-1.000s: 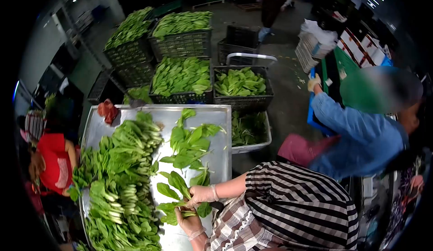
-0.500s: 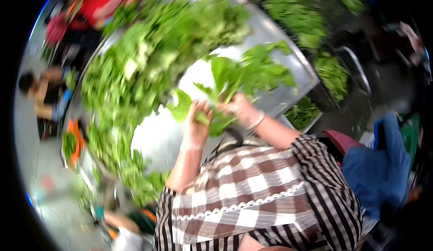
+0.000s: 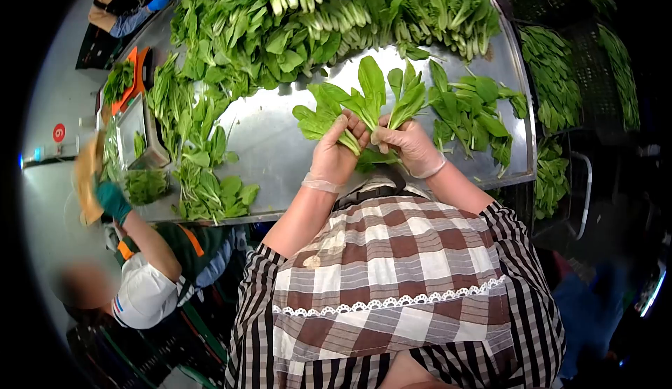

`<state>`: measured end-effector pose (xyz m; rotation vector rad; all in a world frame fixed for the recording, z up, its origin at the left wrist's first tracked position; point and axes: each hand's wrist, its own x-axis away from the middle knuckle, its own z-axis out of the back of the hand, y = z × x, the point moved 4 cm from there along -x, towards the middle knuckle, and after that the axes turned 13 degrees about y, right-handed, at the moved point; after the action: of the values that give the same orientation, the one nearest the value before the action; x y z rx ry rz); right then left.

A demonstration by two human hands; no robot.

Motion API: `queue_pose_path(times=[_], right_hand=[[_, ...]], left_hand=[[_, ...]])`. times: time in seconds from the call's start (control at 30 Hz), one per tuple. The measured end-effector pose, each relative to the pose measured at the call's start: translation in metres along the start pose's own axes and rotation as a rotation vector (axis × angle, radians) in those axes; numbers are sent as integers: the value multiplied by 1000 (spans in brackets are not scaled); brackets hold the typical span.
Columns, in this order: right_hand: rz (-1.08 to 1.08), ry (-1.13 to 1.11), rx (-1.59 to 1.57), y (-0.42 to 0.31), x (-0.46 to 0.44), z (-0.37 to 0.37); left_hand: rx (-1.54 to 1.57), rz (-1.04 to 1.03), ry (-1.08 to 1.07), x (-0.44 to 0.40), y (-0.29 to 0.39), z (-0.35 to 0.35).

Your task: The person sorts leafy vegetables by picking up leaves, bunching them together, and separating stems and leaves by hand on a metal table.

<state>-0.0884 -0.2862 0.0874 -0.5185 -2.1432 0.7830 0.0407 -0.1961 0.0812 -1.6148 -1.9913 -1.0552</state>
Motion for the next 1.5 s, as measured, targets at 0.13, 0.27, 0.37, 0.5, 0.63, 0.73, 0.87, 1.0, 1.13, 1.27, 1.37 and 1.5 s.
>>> queue_pose_path(times=[0.13, 0.27, 0.37, 0.5, 0.63, 0.73, 0.87, 1.0, 1.13, 1.27, 1.37, 1.5], right_hand=[[-59, -41, 55, 1, -9, -3], [-90, -100, 128, 4, -16, -9], [-83, -160, 271, 8, -23, -11], [-149, -189, 386, 5, -21, -16], [-243, -266, 331, 12, -27, -12], [-166, -217, 401, 13, -31, -10], [472, -33, 1049, 7, -34, -16], [693, 25, 1393, 2, -25, -32], [585, -60, 1066, 1, -19, -32], [105, -82, 412, 13, -27, -18], [-86, -10, 235, 15, -30, -14], [-115, 15, 223, 15, -34, -16]], left_hand=[[34, -8, -126, 3, 0, 1], [-40, -75, -122, 8, 4, -5], [-144, -83, -78, 3, 5, -2], [-207, -176, 63, -3, 10, 10], [-182, -178, 101, 0, 12, 12], [-187, -184, 102, -5, 11, 16], [-249, -209, 107, -9, 8, 26], [-327, -306, 158, -7, 4, 13], [-219, -240, 184, -9, 12, 22], [-99, -238, 164, -10, 14, 26], [-61, -227, 102, -11, 14, 27], [-27, -186, 90, -14, 12, 31]])
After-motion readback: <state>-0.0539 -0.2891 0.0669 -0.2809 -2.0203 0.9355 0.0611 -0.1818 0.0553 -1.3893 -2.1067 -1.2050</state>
